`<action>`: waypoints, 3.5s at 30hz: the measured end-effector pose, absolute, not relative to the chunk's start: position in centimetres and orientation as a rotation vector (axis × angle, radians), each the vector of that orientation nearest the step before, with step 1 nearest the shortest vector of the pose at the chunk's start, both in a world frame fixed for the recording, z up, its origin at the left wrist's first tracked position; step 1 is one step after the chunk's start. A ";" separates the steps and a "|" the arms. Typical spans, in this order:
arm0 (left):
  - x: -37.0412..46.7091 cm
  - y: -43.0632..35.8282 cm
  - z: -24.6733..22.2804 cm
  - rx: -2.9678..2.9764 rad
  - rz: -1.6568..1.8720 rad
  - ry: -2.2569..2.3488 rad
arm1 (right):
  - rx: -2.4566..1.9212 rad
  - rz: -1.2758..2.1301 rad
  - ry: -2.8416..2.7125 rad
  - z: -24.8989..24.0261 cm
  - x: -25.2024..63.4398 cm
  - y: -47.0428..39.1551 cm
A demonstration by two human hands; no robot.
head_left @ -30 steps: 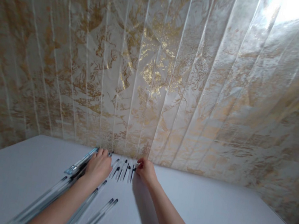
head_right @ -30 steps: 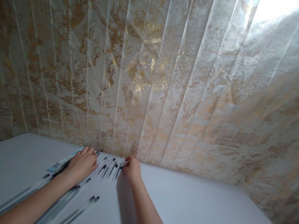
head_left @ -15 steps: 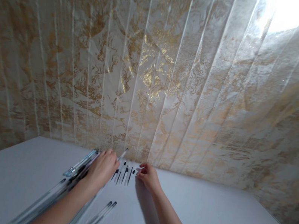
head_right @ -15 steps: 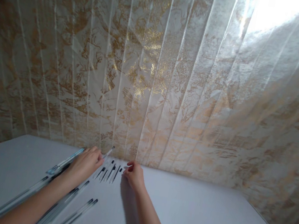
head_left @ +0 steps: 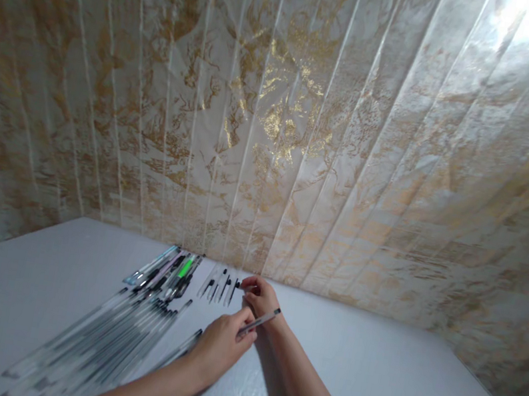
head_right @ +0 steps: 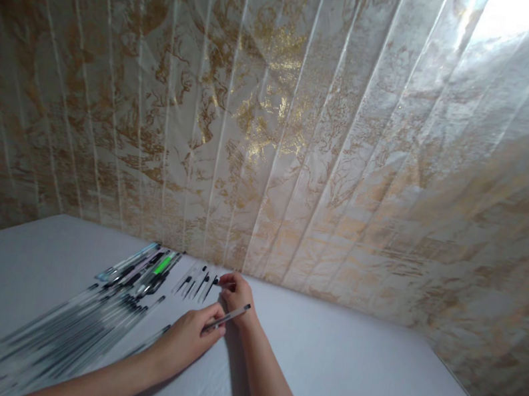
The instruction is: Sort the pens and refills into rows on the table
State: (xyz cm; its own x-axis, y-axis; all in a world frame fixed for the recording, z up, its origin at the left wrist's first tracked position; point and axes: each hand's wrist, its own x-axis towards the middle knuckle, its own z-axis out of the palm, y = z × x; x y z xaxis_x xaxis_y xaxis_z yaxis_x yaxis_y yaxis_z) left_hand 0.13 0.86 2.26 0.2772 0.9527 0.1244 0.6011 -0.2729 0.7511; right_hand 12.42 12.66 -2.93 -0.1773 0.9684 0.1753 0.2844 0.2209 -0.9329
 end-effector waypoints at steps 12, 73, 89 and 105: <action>-2.3 1.5 2.8 2.247 0.253 1.875 | -1.013 1.188 -1.470 -1.0 15.9 7.1; 0.9 -1.1 2.7 2.143 0.550 1.561 | -1.414 0.852 -1.491 -0.9 20.4 2.2; 1.0 -1.4 2.8 2.169 0.470 1.575 | -1.325 0.778 -1.480 -1.0 20.5 2.2; 0.8 -0.8 2.8 2.138 0.426 1.706 | -1.027 1.254 -0.984 -0.1 20.4 1.7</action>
State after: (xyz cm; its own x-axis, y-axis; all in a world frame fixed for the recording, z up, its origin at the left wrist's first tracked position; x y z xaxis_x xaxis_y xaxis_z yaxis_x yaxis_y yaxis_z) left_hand 0.84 -0.84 2.76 0.2205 0.9754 0.0047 0.8630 -0.1973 0.4650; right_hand 20.41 1.74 -0.07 0.0671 0.9976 0.0188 -0.2560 0.0355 -0.9660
